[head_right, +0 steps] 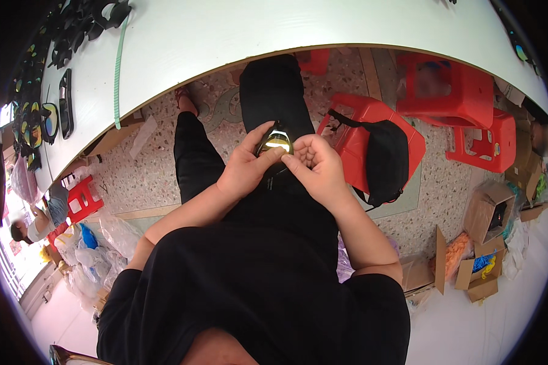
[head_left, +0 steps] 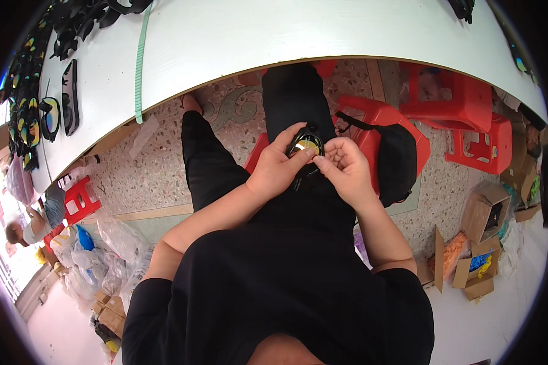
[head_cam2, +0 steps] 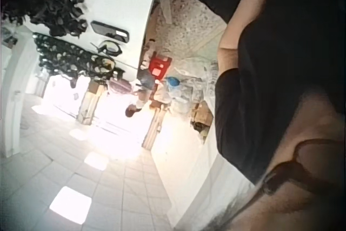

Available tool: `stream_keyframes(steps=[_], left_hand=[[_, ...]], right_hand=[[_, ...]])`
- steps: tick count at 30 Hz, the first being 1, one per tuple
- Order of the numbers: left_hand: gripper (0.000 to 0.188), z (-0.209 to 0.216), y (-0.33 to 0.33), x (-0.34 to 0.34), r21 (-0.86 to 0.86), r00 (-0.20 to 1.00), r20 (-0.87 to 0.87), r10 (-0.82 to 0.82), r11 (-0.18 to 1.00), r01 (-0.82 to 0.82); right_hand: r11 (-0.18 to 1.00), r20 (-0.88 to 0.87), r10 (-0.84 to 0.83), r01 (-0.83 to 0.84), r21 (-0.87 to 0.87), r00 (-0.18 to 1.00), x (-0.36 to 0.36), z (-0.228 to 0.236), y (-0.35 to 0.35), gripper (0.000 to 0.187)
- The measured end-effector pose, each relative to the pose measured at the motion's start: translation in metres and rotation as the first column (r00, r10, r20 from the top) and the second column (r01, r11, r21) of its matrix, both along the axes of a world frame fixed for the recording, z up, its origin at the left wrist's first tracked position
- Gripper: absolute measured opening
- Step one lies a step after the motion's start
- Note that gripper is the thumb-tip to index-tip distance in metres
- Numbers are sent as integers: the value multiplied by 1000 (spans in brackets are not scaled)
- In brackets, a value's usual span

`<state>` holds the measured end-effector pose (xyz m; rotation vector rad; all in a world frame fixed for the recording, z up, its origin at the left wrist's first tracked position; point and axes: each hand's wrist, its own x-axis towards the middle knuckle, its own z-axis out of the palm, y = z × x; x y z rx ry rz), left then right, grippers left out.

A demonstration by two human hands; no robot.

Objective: Assembling components of protective goggles in a manufacturing setting.

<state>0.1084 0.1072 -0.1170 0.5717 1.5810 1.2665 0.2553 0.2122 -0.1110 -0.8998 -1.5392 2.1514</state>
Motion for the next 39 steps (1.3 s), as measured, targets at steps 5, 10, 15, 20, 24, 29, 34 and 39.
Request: stream_keyframes(steps=[5,10,15,20,24,29,34,39], left_hand=[[52,5,-2,-10,55,941,339,-25,998,7],[52,3,-7,-12,11,935,352,-35,999,33],[47,6,-9,-14,34,971,-59,-230,972,232],[47,10,-6,-16,78,868,-444,-225,955,287],[42,33,-4,-25,93,744,-666,-54,983,155],[22,32,-6,-10,107,629,-778,-5,984,140],[15,37,-3,-8,63,518,-855,-30,985,160],[11,37,-4,-7,56,507,-862,-21,989,136]], right_hand=[[997,-81,-35,29,-67,996,9,-8,1,22],[991,-102,-20,6,-131,995,9,-14,5,24],[945,-99,-49,14,-327,994,1,-6,5,35],[952,-72,-64,39,-302,995,2,-17,-2,36],[948,-56,-74,53,-313,996,1,-21,1,34],[944,-62,-68,44,-328,996,-3,-18,2,33],[946,-61,-64,41,-323,996,-3,-19,3,32],[957,-42,-41,27,-290,998,-3,-20,3,32]])
